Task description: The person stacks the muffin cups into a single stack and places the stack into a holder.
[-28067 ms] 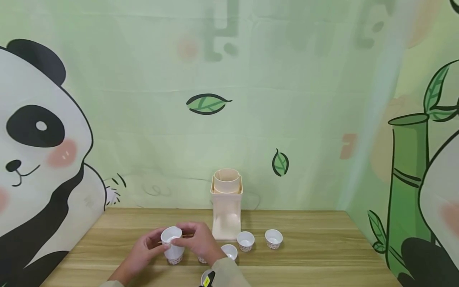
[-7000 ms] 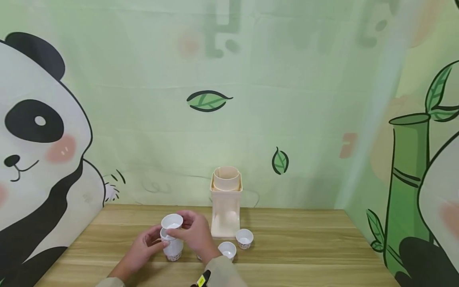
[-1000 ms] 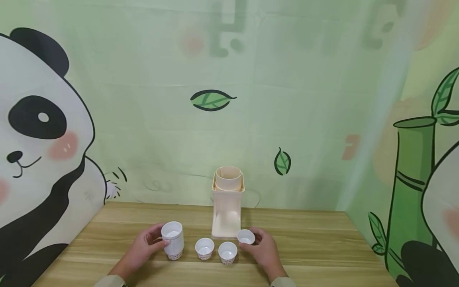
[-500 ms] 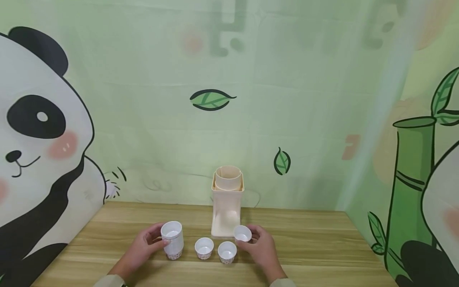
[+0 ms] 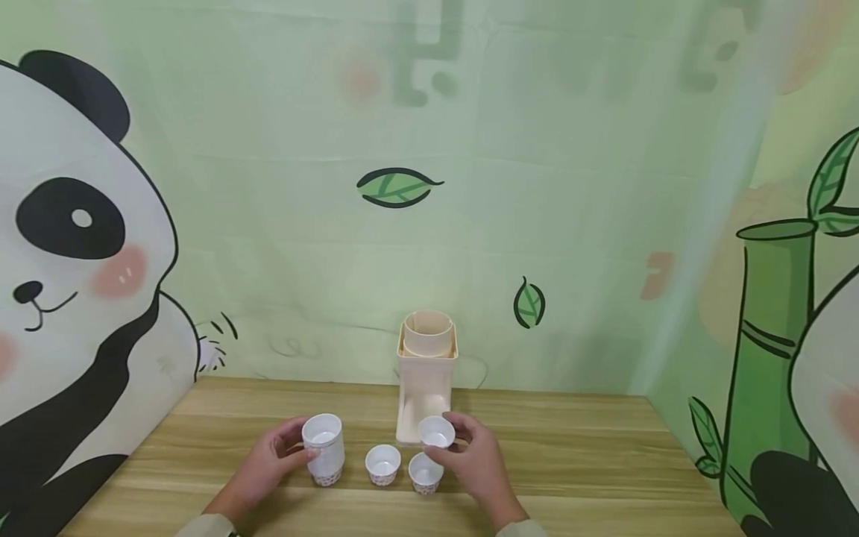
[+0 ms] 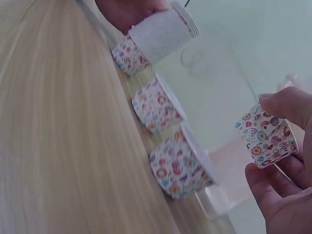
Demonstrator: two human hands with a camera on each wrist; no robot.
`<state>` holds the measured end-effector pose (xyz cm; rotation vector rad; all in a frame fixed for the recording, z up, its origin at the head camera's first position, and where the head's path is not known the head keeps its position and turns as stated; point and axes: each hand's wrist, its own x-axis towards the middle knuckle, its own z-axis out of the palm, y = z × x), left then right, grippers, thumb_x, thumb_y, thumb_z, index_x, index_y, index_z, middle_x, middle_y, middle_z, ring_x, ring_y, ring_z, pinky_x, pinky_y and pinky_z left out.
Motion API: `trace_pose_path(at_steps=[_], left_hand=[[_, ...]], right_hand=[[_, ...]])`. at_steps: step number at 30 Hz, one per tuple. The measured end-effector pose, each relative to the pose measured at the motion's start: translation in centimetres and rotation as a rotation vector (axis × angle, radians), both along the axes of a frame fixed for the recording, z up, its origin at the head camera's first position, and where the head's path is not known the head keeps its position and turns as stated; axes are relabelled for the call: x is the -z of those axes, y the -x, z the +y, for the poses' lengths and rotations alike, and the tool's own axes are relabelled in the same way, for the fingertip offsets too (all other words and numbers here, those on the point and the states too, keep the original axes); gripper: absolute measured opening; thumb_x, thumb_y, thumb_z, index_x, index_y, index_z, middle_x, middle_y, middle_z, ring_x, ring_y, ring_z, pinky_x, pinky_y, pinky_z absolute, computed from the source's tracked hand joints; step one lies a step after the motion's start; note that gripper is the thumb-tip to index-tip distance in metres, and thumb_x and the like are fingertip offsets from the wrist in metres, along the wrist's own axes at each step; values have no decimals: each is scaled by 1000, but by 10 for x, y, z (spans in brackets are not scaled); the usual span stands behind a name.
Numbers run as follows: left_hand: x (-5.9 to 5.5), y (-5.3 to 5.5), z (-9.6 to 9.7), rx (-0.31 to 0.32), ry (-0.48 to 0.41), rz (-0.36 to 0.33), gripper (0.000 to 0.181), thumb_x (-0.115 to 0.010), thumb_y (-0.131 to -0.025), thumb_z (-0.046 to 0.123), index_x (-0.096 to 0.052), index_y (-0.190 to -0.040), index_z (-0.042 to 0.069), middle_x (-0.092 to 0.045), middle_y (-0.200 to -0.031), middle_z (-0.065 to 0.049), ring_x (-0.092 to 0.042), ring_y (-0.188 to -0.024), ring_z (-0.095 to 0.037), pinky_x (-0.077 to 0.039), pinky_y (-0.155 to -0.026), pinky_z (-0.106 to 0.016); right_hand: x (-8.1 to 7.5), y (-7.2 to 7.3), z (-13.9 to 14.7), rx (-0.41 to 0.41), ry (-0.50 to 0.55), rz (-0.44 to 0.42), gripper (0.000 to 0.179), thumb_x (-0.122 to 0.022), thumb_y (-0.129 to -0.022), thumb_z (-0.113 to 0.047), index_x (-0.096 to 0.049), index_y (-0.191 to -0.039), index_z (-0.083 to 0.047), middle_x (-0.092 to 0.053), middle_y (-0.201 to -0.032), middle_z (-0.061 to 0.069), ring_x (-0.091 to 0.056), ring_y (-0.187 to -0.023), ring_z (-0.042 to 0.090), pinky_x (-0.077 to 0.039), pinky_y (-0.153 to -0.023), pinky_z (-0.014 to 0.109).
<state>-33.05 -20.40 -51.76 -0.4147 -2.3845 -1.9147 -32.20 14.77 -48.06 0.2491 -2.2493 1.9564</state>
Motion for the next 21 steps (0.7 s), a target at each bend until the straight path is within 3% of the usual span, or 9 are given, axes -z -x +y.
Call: trace_pose_path(at_steps=[12, 21], left_hand=[[0, 1, 0, 19, -2, -2, 55, -79, -90, 17, -57, -138, 0, -67, -130, -21, -64, -116, -16, -50, -97, -18], [1, 0, 0, 11, -14, -2, 55, -78, -90, 15, -57, -138, 0, -67, -129, -21, -64, -113, -12, -50, -97, -19]], right_hand=[[-11, -4, -21, -81, 4, 14, 61, -90, -75, -7, -64, -129, 3, -70, -122, 19, -67, -109, 26, -58, -87, 26], [-11, -2, -42, -155, 52, 31, 60, -88, -77, -2, -61, -129, 8, -69, -121, 23, -67, -111, 29, -59, -89, 27]])
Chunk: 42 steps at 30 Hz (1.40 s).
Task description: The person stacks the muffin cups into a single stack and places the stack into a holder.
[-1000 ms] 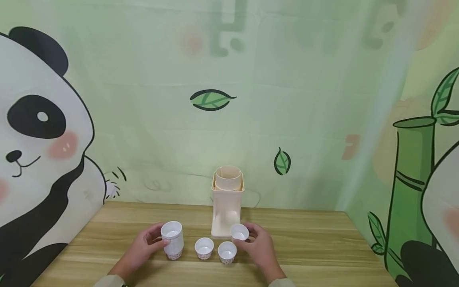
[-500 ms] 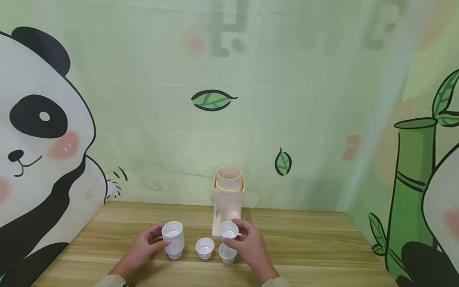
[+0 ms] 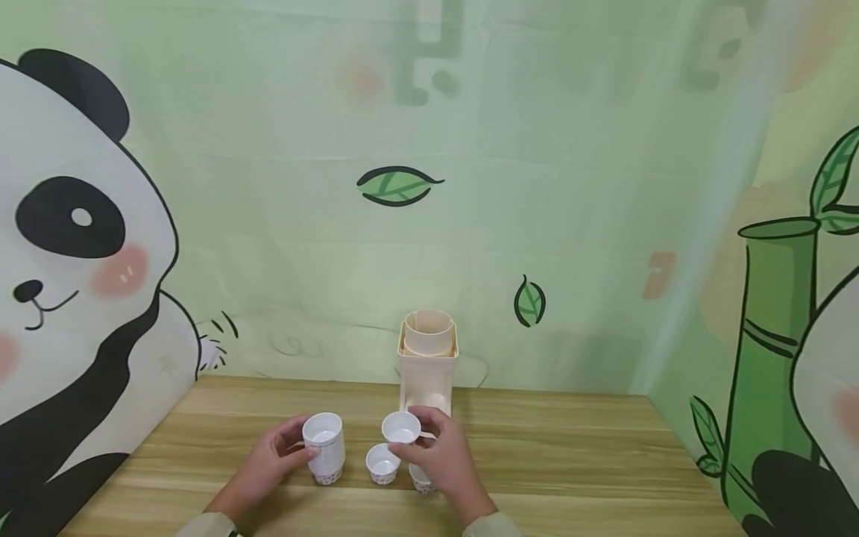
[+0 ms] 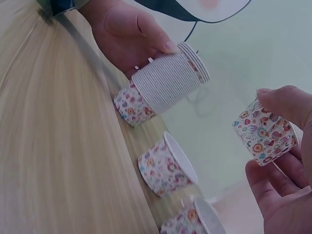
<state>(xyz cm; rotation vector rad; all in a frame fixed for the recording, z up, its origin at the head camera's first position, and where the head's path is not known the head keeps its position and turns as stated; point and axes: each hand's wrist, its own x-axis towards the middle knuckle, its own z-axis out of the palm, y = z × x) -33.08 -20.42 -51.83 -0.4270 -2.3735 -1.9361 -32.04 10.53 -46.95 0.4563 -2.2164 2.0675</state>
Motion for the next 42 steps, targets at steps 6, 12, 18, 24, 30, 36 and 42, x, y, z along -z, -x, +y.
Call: trace_pose_path(at_steps=[6, 12, 18, 24, 30, 36, 42], left_hand=[[0, 0, 1, -19, 2, -4, 54, -78, -90, 13, -57, -138, 0, -69, -127, -20, -64, -112, -12, -50, -98, -19], [0, -1, 2, -15, -13, 14, 54, -77, -90, 10, -57, -139, -3, -69, -125, -21, -64, -108, -7, -51, -97, -20], [0, 0, 1, -10, -3, 25, 54, -77, -90, 10, -57, -138, -2, -70, -125, -18, -65, -108, -4, -51, -97, -19], [0, 1, 0, -10, 7, 12, 54, -78, -90, 13, -58, -138, 0, -70, -126, -16, -65, -109, -5, -50, -97, -18], [1, 0, 0, 7, 1, 11, 54, -77, -91, 14, -57, -138, -1, -69, -127, -19, -65, -109, -5, -50, -97, -18], [1, 0, 0, -5, -6, 5, 54, -77, -90, 12, -57, -138, -1, -68, -128, -20, -65, -109, -5, -50, -97, -18], [3, 2, 0, -13, -15, 6, 54, -78, -89, 11, -58, -138, 0, -70, -126, -17, -66, -109, -5, -51, -97, -19]], right_hand=[[-3, 2, -16, -37, 4, 17, 61, -88, -78, -6, -61, -131, 7, -68, -124, 22, -66, -111, 26, -58, -90, 27], [-7, 4, -36, -85, 24, 17, 62, -88, -79, -8, -60, -131, 9, -69, -124, 22, -66, -111, 24, -58, -91, 26], [-13, 7, -56, -132, 31, 16, 58, -87, -81, -8, -61, -131, 7, -71, -123, 22, -69, -112, 28, -59, -91, 25], [-20, 10, -67, -174, 48, -2, 55, -84, -84, -9, -62, -133, 5, -72, -123, 22, -70, -112, 27, -59, -91, 25], [-22, 14, -71, -205, 70, -6, 54, -85, -84, -10, -63, -132, 2, -72, -123, 21, -70, -111, 23, -58, -93, 27], [-18, 17, -76, -225, 113, -26, 54, -85, -83, -10, -64, -131, 0, -73, -122, 17, -70, -109, 17, -58, -94, 26], [-14, 19, -81, -247, 122, -12, 51, -84, -84, -9, -65, -130, 1, -72, -123, 20, -71, -109, 20, -58, -93, 25]])
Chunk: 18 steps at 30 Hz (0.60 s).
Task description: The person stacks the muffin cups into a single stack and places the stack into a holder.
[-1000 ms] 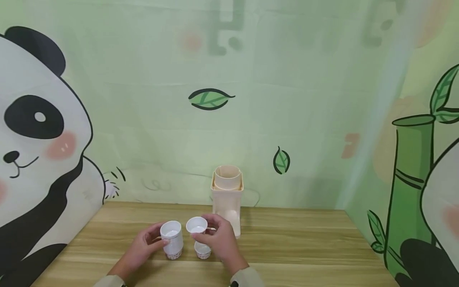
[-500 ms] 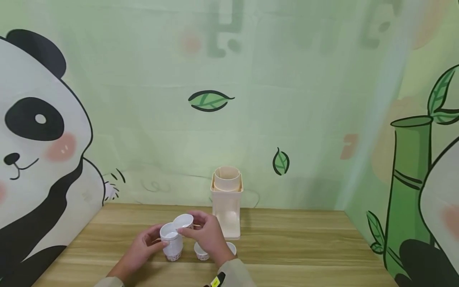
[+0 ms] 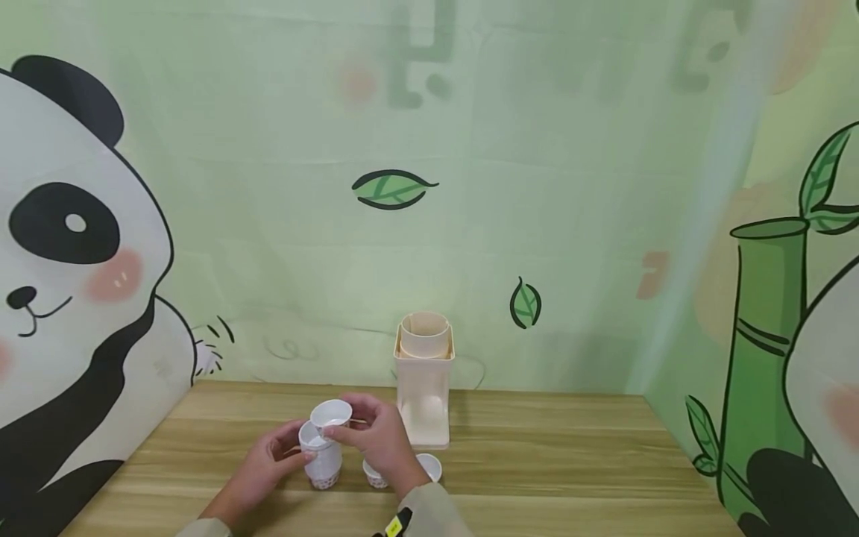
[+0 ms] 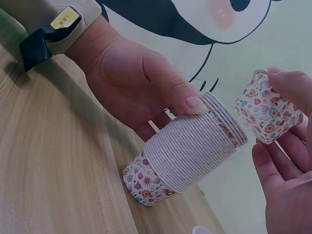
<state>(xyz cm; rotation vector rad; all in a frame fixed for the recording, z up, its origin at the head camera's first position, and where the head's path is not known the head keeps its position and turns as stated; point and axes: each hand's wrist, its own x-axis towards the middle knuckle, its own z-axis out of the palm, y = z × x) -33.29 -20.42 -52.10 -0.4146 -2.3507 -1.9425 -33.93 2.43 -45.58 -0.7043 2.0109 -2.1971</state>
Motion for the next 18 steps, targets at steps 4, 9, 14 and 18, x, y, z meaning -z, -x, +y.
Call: trace_pose_path(at_steps=[4, 9, 14, 18], left_hand=[[1, 1, 0, 3, -2, 11, 54, -78, -89, 10, -57, -138, -1, -70, -125, -16, -66, -108, -4, -51, -97, -19], [2, 1, -1, 15, 6, 22, 54, -77, -90, 11, -56, -139, -2, -69, -127, -18, -65, -109, -4, -52, -97, -19], [0, -1, 0, 15, 4, 20, 54, -77, -91, 11, -55, -139, -3, -68, -128, -20, -65, -109, -3, -51, -97, -18], [-2, -3, 0, 23, 1, 22, 56, -75, -92, 11, -53, -141, -4, -66, -131, -24, -64, -109, -2, -51, -96, -17]], right_hand=[[2, 2, -2, -20, 4, 10, 50, -83, -85, -8, -64, -130, 3, -72, -124, 22, -72, -109, 23, -58, -92, 24], [4, 3, -5, -42, -2, -4, 52, -83, -85, -7, -63, -132, 3, -72, -124, 22, -72, -108, 22, -58, -91, 24], [6, 5, -9, -38, -16, -2, 52, -83, -85, -8, -63, -132, 3, -72, -124, 21, -72, -109, 25, -58, -92, 26], [6, 6, -12, -30, -29, -3, 51, -83, -86, -10, -64, -132, 0, -73, -124, 19, -71, -112, 30, -58, -95, 29]])
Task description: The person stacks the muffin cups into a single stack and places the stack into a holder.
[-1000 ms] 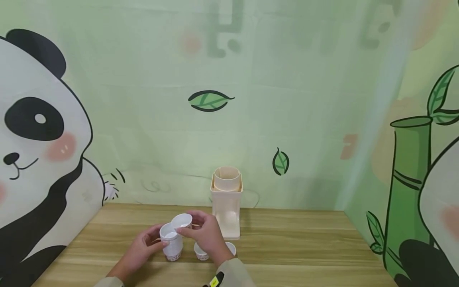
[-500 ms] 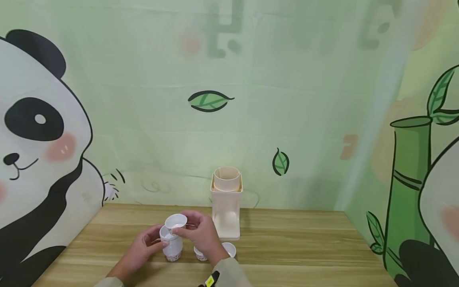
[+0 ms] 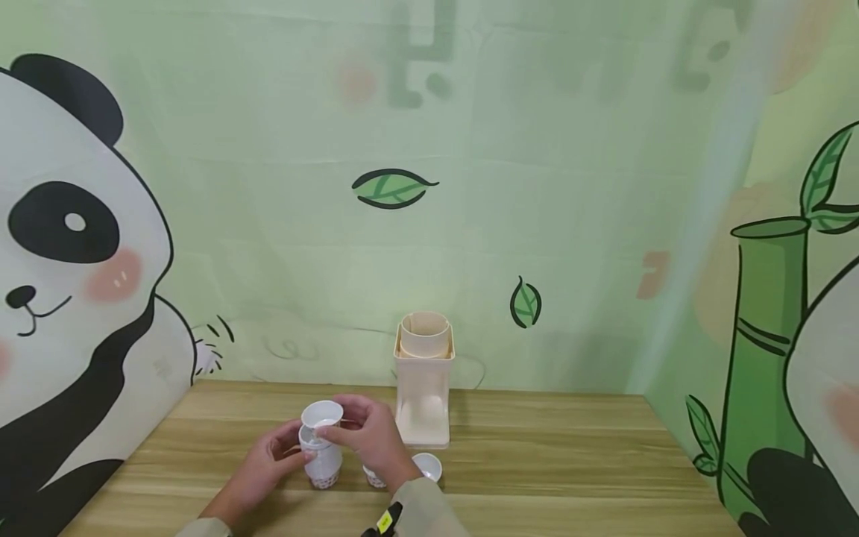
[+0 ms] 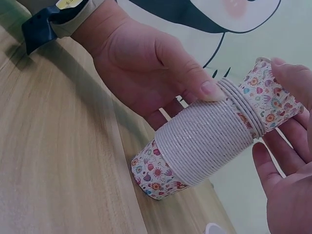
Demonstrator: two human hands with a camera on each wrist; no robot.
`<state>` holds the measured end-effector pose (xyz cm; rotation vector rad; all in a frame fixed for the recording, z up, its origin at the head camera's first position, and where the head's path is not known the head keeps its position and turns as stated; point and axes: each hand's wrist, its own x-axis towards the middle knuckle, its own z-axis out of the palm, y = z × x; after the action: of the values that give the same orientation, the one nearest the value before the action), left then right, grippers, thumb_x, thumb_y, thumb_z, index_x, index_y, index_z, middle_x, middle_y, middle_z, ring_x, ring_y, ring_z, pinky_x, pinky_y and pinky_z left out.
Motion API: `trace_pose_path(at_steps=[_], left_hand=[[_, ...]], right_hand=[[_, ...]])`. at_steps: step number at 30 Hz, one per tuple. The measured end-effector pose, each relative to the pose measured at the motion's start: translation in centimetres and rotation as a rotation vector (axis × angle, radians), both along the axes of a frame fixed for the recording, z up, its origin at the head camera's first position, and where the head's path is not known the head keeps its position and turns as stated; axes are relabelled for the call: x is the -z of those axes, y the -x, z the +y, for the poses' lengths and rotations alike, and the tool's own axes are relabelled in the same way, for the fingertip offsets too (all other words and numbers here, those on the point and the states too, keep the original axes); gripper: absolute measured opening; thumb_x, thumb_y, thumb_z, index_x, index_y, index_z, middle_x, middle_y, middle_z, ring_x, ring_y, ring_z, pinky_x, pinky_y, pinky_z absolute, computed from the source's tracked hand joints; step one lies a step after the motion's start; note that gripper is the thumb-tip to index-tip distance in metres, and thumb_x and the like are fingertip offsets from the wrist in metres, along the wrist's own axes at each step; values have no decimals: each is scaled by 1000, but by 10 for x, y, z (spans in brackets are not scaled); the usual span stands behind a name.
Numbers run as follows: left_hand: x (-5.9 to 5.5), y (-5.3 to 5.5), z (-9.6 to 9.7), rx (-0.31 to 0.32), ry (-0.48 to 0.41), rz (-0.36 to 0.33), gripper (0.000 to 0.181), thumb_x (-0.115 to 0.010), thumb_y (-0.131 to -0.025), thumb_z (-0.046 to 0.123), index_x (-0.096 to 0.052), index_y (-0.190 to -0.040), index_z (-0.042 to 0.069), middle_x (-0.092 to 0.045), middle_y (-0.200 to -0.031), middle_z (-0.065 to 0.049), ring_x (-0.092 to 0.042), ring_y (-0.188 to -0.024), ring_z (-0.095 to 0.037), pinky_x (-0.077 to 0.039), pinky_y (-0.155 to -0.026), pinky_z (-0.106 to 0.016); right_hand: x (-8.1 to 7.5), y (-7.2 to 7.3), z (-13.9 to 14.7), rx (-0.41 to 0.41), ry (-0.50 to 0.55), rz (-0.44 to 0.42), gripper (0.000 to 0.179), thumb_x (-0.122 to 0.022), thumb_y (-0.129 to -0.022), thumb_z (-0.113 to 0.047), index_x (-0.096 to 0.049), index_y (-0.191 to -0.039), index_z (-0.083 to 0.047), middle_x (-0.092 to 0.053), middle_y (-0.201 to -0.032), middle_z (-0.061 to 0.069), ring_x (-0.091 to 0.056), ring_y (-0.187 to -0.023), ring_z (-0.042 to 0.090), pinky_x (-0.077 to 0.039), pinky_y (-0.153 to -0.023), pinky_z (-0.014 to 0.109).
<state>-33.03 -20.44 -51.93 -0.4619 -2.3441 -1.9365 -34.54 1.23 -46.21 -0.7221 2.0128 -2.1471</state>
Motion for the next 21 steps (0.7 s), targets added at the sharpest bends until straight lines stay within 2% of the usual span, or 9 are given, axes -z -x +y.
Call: trace_pose_path(at_steps=[6, 10, 21], left_hand=[[-1, 0, 0, -5, 10, -11, 54, -76, -92, 13, -55, -139, -2, -67, -131, -23, -65, -110, -3, -51, -97, -18], [-2, 0, 1, -21, 23, -15, 52, -77, -91, 14, -57, -137, -2, -69, -128, -20, -65, -109, -4, -51, -96, -19], [-2, 0, -1, -15, 28, -41, 53, -78, -91, 19, -58, -138, 2, -68, -131, -19, -64, -113, -10, -50, -97, -19]], right_hand=[[0, 0, -5, 12, -27, -6, 51, -83, -86, -12, -64, -133, -2, -74, -123, 16, -69, -115, 35, -58, -97, 33], [1, 0, -7, 19, -38, -5, 49, -83, -86, -13, -66, -132, -4, -73, -124, 14, -70, -115, 31, -57, -98, 34], [7, 0, -6, -3, -71, 12, 44, -81, -87, -9, -67, -128, -2, -72, -125, 15, -70, -112, 24, -57, -95, 26]])
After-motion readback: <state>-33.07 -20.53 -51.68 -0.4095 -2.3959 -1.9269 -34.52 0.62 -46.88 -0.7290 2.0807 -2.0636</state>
